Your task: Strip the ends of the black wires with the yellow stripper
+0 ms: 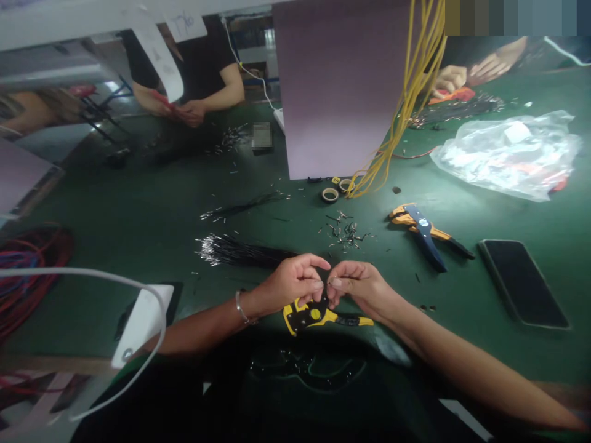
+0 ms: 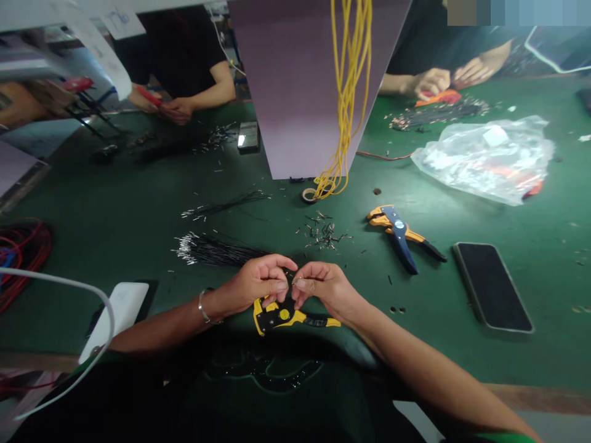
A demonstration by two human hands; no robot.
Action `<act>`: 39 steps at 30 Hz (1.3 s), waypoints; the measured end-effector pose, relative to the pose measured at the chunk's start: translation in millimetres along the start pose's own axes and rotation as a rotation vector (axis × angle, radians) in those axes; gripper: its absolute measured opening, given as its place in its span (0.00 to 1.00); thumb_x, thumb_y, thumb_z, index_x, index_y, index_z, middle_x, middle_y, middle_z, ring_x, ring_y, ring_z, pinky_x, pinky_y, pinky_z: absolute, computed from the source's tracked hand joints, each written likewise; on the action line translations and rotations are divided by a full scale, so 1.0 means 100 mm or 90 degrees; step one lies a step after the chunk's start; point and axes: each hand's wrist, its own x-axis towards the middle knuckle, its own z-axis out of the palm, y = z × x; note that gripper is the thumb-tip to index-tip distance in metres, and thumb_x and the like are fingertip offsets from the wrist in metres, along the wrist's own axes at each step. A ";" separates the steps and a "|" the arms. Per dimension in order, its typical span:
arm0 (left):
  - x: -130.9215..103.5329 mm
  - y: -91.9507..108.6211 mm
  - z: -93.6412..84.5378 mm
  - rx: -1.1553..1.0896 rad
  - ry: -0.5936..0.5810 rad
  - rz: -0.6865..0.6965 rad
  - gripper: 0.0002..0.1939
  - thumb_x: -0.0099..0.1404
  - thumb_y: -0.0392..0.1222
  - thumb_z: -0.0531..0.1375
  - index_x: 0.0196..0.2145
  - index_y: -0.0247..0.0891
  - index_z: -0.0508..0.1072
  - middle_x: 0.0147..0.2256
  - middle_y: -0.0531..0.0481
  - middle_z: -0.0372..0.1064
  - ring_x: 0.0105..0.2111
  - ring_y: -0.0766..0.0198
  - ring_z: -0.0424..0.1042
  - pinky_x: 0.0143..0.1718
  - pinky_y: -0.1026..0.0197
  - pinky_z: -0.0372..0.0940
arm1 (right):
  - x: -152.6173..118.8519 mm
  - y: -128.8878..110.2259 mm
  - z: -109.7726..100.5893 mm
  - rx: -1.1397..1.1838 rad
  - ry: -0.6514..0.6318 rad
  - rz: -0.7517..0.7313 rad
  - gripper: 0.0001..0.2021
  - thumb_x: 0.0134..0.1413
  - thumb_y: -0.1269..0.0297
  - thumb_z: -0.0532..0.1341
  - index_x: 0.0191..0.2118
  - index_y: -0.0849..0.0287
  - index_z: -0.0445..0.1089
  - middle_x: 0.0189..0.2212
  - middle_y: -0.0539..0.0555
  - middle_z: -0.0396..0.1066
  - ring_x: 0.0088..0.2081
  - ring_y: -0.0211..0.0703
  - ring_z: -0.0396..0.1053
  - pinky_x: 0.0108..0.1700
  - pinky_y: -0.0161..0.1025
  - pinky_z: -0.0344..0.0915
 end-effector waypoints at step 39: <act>0.00 0.02 0.06 0.116 0.060 -0.013 0.04 0.54 0.33 0.59 0.30 0.32 0.71 0.22 0.52 0.70 0.18 0.72 0.64 0.18 0.70 0.60 | 0.01 0.09 -0.05 -0.035 0.023 -0.031 0.11 0.45 0.61 0.70 0.25 0.63 0.72 0.18 0.50 0.74 0.18 0.36 0.70 0.23 0.33 0.68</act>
